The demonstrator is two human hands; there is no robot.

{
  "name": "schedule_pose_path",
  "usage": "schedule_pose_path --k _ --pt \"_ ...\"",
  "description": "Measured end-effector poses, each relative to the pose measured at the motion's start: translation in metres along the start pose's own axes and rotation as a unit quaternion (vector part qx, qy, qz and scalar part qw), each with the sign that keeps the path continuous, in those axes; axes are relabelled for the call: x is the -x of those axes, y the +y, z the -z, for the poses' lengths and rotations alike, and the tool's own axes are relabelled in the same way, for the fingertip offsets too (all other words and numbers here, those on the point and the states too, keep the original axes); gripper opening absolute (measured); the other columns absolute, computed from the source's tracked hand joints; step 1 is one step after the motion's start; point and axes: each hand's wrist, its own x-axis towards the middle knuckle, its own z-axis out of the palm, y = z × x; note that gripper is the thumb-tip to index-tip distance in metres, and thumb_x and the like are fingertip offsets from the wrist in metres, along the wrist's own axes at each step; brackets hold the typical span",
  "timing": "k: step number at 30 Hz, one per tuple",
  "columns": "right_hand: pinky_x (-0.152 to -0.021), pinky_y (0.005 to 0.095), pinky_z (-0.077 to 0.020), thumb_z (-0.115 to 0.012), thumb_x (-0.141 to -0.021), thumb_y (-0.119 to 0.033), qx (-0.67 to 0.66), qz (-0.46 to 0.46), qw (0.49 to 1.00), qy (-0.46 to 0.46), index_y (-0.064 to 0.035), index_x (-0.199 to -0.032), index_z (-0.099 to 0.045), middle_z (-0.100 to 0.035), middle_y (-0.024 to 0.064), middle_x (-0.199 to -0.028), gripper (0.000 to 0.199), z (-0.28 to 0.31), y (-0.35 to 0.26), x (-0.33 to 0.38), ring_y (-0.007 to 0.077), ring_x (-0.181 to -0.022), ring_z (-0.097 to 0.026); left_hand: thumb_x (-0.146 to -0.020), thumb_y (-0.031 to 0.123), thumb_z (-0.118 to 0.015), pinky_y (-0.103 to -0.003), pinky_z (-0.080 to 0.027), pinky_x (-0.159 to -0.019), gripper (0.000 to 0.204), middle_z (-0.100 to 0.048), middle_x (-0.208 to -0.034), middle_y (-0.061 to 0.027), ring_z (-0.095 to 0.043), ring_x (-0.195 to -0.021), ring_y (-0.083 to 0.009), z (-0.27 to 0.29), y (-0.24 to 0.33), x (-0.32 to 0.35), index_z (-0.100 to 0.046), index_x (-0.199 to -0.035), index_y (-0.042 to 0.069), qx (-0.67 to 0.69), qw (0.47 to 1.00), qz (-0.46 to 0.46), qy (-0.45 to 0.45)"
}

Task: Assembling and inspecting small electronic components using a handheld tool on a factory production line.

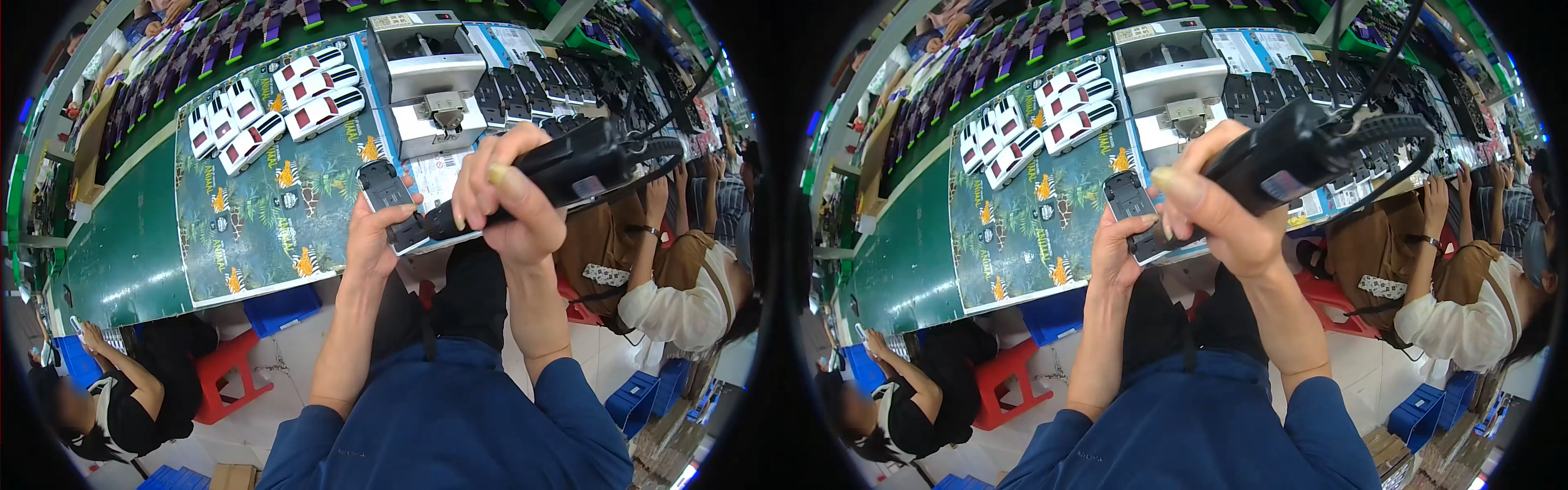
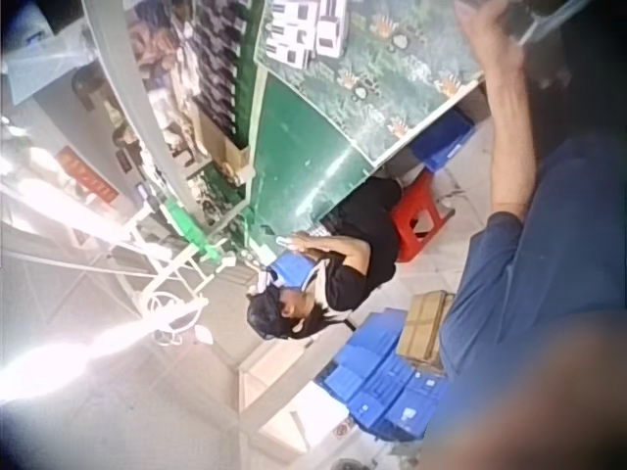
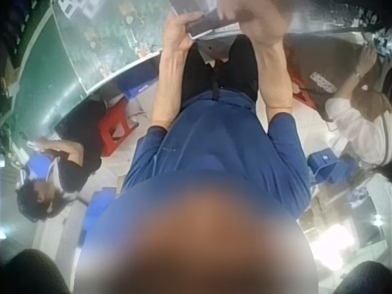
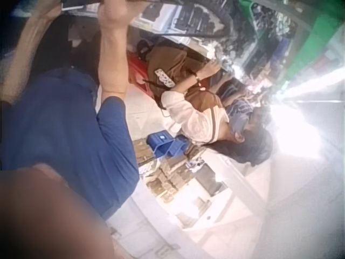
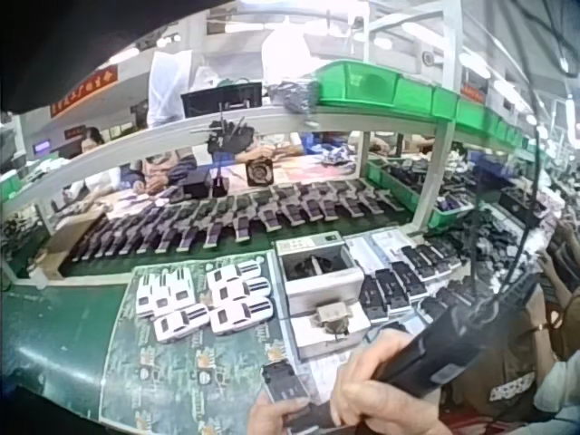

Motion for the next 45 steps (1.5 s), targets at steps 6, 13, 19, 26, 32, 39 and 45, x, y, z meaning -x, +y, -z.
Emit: schedule_pose_path --k 6,13,19,26,32,39,45 --pt "-0.047 0.0285 -0.0461 -0.065 -0.087 -0.007 0.124 -0.02 0.991 -0.034 -0.0016 -0.084 -0.049 -0.05 0.0087 -0.062 0.017 0.004 0.008 0.009 0.0144 -0.048 -0.05 -0.076 -0.012 -0.061 -0.039 -0.06 -0.076 0.051 -0.065 -0.11 -0.0108 -0.068 -0.094 -0.0228 0.002 -0.002 -0.003 -0.051 -0.123 0.003 0.018 1.0 0.01 -0.004" --pt "-0.049 0.0268 -0.0447 -0.072 -0.082 -0.005 0.124 -0.029 0.987 -0.093 -0.0023 -0.079 -0.049 -0.052 0.0078 -0.059 0.023 0.004 0.021 0.006 0.013 -0.048 -0.05 -0.084 -0.008 -0.058 -0.041 -0.059 -0.081 0.038 -0.066 -0.108 -0.0117 -0.068 -0.091 -0.0246 0.003 -0.004 -0.01 -0.054 -0.12 0.002 0.146 0.985 0.09 0.017" --pt "-0.05 0.0272 -0.0427 -0.076 -0.076 -0.005 0.082 -0.024 0.992 -0.094 -0.0018 -0.074 -0.051 -0.055 0.0073 -0.06 0.026 0.0 0.023 0.005 0.014 -0.049 -0.051 -0.09 0.0 -0.055 -0.043 -0.057 -0.089 0.03 -0.066 -0.111 -0.0152 -0.068 -0.1 -0.0282 0.0 0.007 0.002 -0.056 -0.12 -0.002 0.157 0.982 0.076 -0.072" --pt "-0.051 0.0275 -0.0435 -0.076 -0.075 -0.006 0.094 -0.021 0.99 -0.102 -0.0014 -0.074 -0.052 -0.056 0.0084 -0.061 0.025 0.004 0.02 0.007 0.0147 -0.05 -0.053 -0.092 0.004 -0.054 -0.044 -0.056 -0.091 0.029 -0.066 -0.112 -0.0157 -0.068 -0.101 -0.028 0.003 0.006 0.002 -0.057 -0.12 -0.001 0.117 0.987 0.038 -0.106" --pt "-0.051 0.029 -0.0485 -0.071 -0.079 -0.008 0.056 0.01 0.99 -0.126 -0.0015 -0.086 -0.053 -0.055 0.0087 -0.062 0.02 0.015 0.001 0.007 0.0162 -0.05 -0.054 -0.1 0.021 -0.053 -0.043 -0.057 -0.082 0.032 -0.066 -0.106 -0.0144 -0.068 -0.094 -0.0276 -0.013 0.009 -0.001 -0.053 -0.127 0.005 0.128 0.988 0.082 -0.028" --pt "-0.054 0.0291 -0.0494 -0.066 -0.091 -0.02 0.067 0.079 0.991 -0.084 -0.0014 -0.097 -0.053 -0.051 0.0051 -0.068 0.023 0.047 -0.034 0.017 0.0136 -0.053 -0.051 -0.097 0.043 -0.06 -0.037 -0.056 -0.073 0.048 -0.064 -0.096 -0.0122 -0.066 -0.085 -0.0242 -0.003 0.019 0.001 -0.055 -0.123 0.003 -0.185 0.978 -0.086 -0.033" --pt "-0.05 0.0291 -0.0481 -0.068 -0.087 -0.014 0.048 0.056 0.996 -0.053 -0.0014 -0.093 -0.053 -0.052 0.0067 -0.066 0.021 0.046 -0.031 0.025 0.0146 -0.052 -0.052 -0.054 0.067 -0.073 -0.041 -0.046 -0.083 0.099 -0.058 -0.101 -0.0111 -0.057 -0.093 -0.0293 0.035 0.093 0.005 -0.057 -0.131 0.007 -0.831 0.401 -0.357 -0.145"
